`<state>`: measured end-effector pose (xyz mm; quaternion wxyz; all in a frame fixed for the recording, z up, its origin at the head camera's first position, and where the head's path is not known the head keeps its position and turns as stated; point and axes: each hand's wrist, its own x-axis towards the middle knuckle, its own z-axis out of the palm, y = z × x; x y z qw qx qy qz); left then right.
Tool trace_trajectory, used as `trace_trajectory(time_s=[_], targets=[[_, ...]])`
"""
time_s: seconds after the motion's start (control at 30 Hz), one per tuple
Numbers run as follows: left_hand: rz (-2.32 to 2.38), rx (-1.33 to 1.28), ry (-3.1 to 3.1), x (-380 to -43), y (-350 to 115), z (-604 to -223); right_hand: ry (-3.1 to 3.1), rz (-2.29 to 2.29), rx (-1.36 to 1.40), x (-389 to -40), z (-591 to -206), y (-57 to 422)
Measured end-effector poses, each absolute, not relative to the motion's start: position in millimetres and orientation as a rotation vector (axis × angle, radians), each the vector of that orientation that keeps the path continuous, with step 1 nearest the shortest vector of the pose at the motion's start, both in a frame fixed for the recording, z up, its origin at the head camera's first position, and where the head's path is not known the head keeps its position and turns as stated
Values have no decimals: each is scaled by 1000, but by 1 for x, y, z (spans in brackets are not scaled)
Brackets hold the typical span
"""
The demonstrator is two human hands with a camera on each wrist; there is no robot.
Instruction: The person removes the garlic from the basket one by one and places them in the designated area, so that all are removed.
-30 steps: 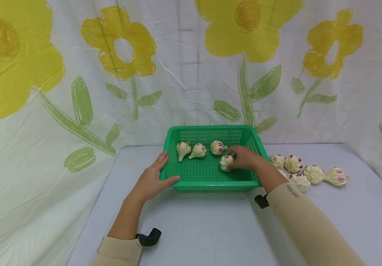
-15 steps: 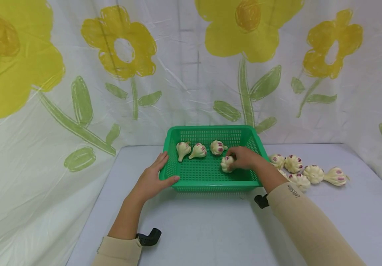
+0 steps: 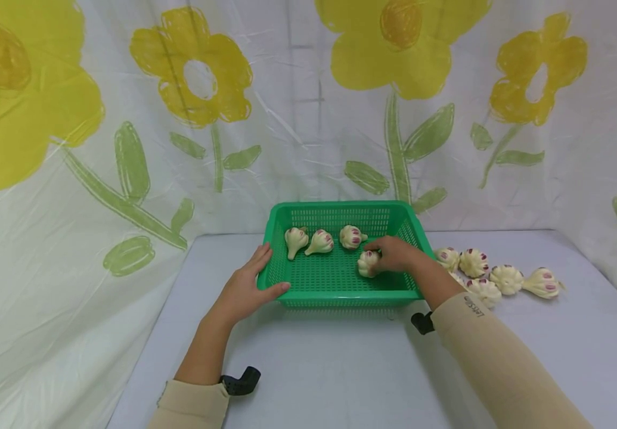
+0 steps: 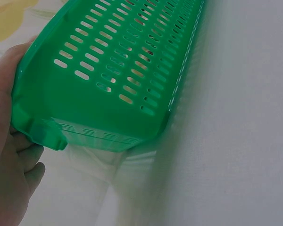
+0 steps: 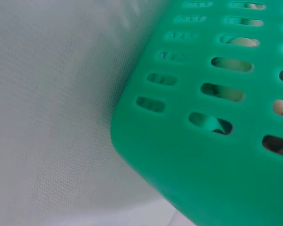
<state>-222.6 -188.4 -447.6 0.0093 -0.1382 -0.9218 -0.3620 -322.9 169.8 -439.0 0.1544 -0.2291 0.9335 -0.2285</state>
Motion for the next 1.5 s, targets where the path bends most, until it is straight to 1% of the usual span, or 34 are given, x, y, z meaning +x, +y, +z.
trace_trajectory(time_s=[0.5, 0.8, 1.13, 1.5], targets=[[-1120, -434, -2882, -223, -187, -444, 2655, -667, -673, -326, -442, 170], [-1120, -434, -2890, -222, -187, -444, 2638, -605, -621, -325, -443, 170], [-1132, -429, -2887, -222, -188, -445, 2612, -533, -685, -323, -443, 170], [-1145, -426, -2890, -222, -189, -446, 2611, -520, -651, -322, -441, 169]])
